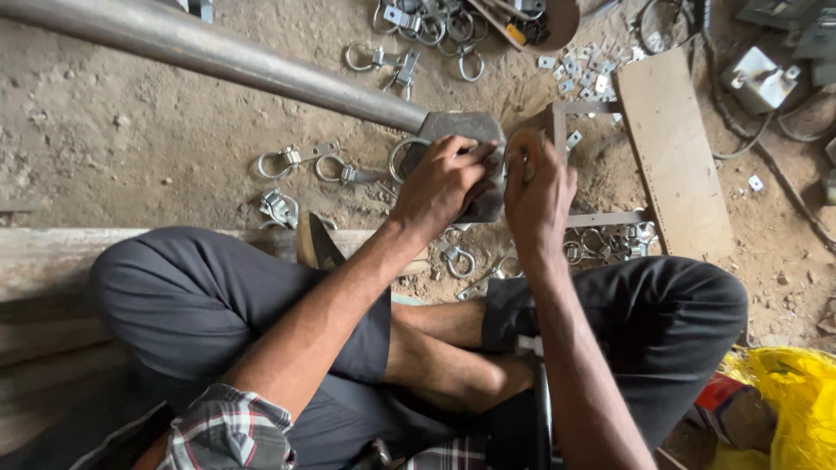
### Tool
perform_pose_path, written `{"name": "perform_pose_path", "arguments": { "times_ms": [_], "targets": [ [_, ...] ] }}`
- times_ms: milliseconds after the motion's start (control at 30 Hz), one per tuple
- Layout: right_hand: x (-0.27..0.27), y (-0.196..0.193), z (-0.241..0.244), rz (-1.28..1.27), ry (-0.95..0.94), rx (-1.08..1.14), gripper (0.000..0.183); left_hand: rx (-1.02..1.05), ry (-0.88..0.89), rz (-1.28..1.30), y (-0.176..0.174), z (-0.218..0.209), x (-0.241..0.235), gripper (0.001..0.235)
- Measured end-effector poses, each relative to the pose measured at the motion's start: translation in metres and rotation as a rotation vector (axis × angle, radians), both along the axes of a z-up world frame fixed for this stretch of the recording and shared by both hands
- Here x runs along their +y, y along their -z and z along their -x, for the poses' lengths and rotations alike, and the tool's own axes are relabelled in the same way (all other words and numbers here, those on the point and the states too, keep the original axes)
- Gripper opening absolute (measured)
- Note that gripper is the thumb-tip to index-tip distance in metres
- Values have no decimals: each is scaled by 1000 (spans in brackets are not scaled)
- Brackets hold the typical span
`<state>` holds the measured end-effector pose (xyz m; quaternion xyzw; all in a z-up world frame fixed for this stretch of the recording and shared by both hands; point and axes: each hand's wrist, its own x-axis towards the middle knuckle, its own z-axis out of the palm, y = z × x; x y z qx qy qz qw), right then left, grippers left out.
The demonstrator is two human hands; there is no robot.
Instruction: The person aligns metal buckle parts on a metal jig and uses a hammer with a punch to join them. They pick up components from the ground, position them on the jig, and secure them with repeated hammer strikes.
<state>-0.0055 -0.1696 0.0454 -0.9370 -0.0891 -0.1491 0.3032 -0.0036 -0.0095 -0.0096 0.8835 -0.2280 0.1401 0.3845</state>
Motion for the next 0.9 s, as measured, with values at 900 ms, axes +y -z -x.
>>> {"name": "perform_pose_path", "arguments": {
  "times_ms": [900],
  "targets": [
    [-12,-20,8,-151,44,263,24,-23,-6,-39,-10,-1,2,18]
  ]
}}
